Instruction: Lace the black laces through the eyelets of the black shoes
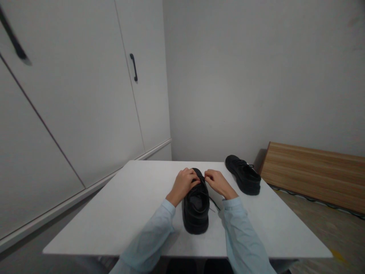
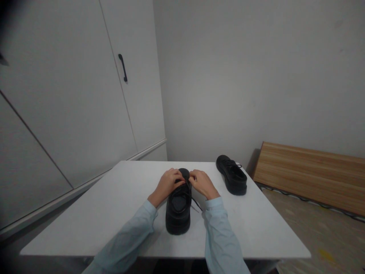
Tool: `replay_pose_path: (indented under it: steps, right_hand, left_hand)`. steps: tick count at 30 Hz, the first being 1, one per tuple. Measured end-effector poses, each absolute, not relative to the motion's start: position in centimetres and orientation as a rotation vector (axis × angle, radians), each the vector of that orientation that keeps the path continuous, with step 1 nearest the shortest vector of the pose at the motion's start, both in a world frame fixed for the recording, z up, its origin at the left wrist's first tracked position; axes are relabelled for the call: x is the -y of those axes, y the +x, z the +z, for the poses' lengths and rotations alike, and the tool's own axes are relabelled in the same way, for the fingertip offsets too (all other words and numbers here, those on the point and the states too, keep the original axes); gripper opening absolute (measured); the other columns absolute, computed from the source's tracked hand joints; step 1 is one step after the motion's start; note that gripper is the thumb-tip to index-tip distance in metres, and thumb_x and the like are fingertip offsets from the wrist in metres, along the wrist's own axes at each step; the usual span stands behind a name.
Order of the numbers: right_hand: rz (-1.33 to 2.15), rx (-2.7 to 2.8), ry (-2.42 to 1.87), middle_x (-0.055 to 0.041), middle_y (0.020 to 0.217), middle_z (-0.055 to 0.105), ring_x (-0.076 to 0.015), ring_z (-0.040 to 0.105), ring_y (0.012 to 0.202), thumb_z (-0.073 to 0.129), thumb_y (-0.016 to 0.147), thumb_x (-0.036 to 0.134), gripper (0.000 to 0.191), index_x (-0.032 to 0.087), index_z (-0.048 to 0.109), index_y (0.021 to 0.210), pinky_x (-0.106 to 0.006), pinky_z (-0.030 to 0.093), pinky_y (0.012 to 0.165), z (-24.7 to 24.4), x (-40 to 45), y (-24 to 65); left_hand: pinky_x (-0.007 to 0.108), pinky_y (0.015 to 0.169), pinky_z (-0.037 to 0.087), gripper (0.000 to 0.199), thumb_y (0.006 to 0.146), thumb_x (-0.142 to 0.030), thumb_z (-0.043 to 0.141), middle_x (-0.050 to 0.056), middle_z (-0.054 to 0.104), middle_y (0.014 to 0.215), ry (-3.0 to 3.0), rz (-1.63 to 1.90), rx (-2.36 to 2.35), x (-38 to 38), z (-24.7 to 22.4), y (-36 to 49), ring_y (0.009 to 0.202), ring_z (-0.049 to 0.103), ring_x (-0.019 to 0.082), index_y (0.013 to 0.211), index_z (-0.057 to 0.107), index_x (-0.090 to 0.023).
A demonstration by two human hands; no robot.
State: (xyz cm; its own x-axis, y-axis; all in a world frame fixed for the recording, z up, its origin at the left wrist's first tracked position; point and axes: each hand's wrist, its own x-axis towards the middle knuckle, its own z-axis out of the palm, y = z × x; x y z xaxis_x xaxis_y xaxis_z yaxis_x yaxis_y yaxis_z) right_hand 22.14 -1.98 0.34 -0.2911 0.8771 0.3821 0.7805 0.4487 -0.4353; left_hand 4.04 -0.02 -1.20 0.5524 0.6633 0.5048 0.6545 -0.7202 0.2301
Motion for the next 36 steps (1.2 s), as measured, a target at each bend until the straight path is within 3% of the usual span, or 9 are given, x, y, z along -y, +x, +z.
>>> replay_pose_path:
  steps: [8, 11, 13, 18, 27, 36]
  right_hand:
    - [0.394, 2.009, -1.398, -0.0008, 0.067, 0.056, -0.0144, 0.049, 0.065, 0.046, 0.081, 0.022, 0.02, 0.018, 0.055, 0.063, -0.026, 0.035, 0.063, -0.1, 1.7, 22.5]
    - [0.531, 1.896, -1.338, -0.0039, 0.083, 0.061, -0.017, 0.055, 0.078, 0.053, 0.082, 0.036, 0.02, 0.017, 0.059, 0.078, -0.029, 0.042, 0.07, -0.4, 1.7, 22.6]
    - [0.662, 1.859, -1.298, -0.0069, 0.1, 0.062, -0.02, 0.057, 0.093, 0.06, 0.077, 0.043, 0.03, 0.018, 0.059, 0.094, -0.032, 0.045, 0.077, -0.5, 1.8, 22.6]
    - [0.947, 1.914, -1.227, -0.0108, 0.129, 0.053, -0.0258, 0.048, 0.12, 0.068, 0.071, 0.044, 0.055, 0.021, 0.053, 0.119, -0.043, 0.041, 0.096, -0.3, 2.3, 22.7]
    - [1.0, 1.955, -1.239, -0.0092, 0.131, 0.051, -0.0269, 0.045, 0.122, 0.069, 0.071, 0.042, 0.054, 0.024, 0.055, 0.12, -0.046, 0.04, 0.098, 0.3, 2.8, 22.6]
    - [0.996, 1.956, -1.153, -0.0061, 0.128, 0.053, -0.0263, 0.045, 0.122, 0.071, 0.068, 0.041, 0.048, 0.027, 0.059, 0.112, -0.046, 0.037, 0.099, 0.4, 2.8, 22.5]
  left_hand:
    - [0.033, 0.076, 0.038, 0.01, 0.083, -0.029, 0.06, 0.004, 0.061, 0.094, 2.89, 0.884, -1.169, 0.0, -1.2, 3.9, 0.092, 0.052, 0.02, 0.088, 0.063, -0.02]
    - [0.034, 0.077, 0.039, 0.011, 0.087, -0.027, 0.055, 0.005, 0.06, 0.095, 2.914, 0.909, -1.208, 0.1, -1.2, 3.8, 0.092, 0.052, 0.021, 0.091, 0.06, -0.018]
    - [0.034, 0.076, 0.039, 0.011, 0.089, -0.025, 0.05, 0.006, 0.059, 0.095, 2.888, 0.927, -1.24, 0.2, -1.1, 3.7, 0.09, 0.052, 0.021, 0.09, 0.057, -0.017]
    - [0.033, 0.078, 0.041, 0.015, 0.092, -0.02, 0.04, 0.006, 0.059, 0.088, 2.571, 1.14, -1.169, 0.1, -1.1, 3.7, 0.086, 0.053, 0.019, 0.084, 0.053, -0.016]
    - [0.035, 0.084, 0.047, 0.024, 0.094, -0.044, 0.032, 0.003, 0.065, 0.081, 1.641, 1.379, -0.674, 0.2, -0.5, 3.5, 0.082, 0.063, 0.015, 0.09, 0.037, -0.021]
    - [0.022, 0.057, 0.045, 0.03, 0.084, -0.047, 0.05, -0.006, 0.045, 0.06, 1.618, 1.269, -0.723, -0.1, 0.0, 3.2, 0.055, 0.055, 0.009, 0.081, 0.046, -0.018]
